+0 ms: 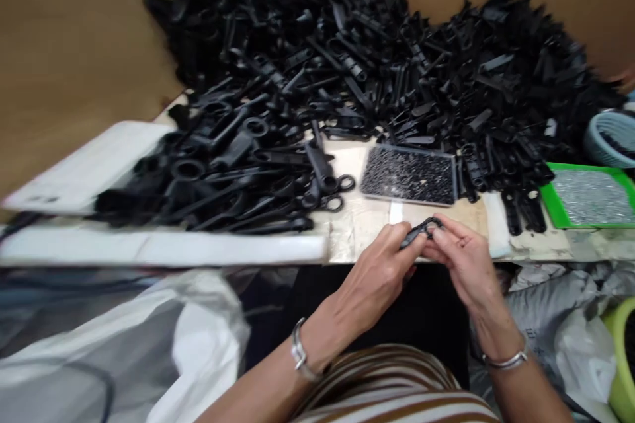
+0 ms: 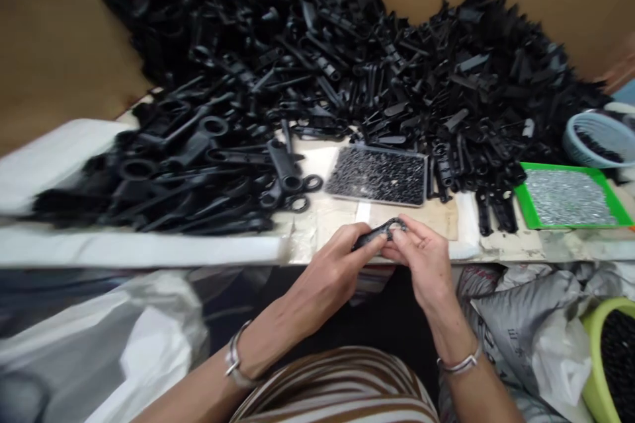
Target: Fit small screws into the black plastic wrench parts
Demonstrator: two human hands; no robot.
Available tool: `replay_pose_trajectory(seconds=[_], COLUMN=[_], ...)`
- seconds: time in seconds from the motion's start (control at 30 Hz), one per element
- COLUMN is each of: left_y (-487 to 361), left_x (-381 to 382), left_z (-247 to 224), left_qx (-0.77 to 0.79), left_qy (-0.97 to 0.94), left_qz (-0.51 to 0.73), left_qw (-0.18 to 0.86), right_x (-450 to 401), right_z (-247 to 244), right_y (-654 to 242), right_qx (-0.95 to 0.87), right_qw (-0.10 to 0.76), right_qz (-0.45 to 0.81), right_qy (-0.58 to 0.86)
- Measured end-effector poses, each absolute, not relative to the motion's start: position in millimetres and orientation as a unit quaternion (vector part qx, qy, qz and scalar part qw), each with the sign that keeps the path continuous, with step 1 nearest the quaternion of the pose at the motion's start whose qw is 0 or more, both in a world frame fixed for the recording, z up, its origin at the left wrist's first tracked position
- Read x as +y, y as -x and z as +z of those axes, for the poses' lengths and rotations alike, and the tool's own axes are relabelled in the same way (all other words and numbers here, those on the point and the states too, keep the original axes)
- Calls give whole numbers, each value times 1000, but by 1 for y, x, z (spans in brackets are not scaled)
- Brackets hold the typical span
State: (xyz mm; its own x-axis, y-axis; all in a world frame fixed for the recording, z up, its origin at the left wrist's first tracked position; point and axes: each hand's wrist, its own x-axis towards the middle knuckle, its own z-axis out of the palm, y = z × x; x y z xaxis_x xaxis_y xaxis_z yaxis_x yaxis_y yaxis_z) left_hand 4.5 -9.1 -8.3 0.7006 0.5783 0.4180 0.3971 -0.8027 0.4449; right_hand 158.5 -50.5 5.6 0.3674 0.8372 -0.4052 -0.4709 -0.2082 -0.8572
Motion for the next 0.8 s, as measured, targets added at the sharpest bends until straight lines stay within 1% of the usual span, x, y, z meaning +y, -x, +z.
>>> replay_pose_trajectory(seconds=[0.13,0.2,0.3,0.4,0.47,0.53,0.57,0.63,0.73,0.77,0.8], left_y=[-7,-11,-16,-15,-10,-4,0,7,16,19,23], left_x=[-7,-7,-11,-15,-15,-14,-14,-15,-16,-15,-14], left_z=[-14,-15,-14,-17,-21,-24,-25,-23,-14,-12,-9], left_qx=[271,271,255,218,210,222,230,244,275,295,316], left_qy=[-903,-901,-898,-890,-888,-883,-879,-873,-884,-885,-883], left_qz=[311,316,314,322,332,350,364,383,344,327,315], left_qw=[122,120,173,237,239,218,204,177,156,151,142], right_x=[-49,-49,-52,-58,-63,-69,-71,-70,-48,-38,-29], right_z=[4,2,4,13,25,39,45,50,33,24,14], right_y=[-156,-156,-166,-198,-234,-276,-298,-343,-399,-410,-418], right_qx=[-185,-207,-260,-346,-417,-512,-558,-583,-657,-675,-676], right_qw=[597,600,582,525,465,385,346,339,227,202,199], right_qz=[544,530,514,464,349,150,48,10,-104,-129,-154], right_qy=[560,562,574,624,699,753,753,738,711,698,693])
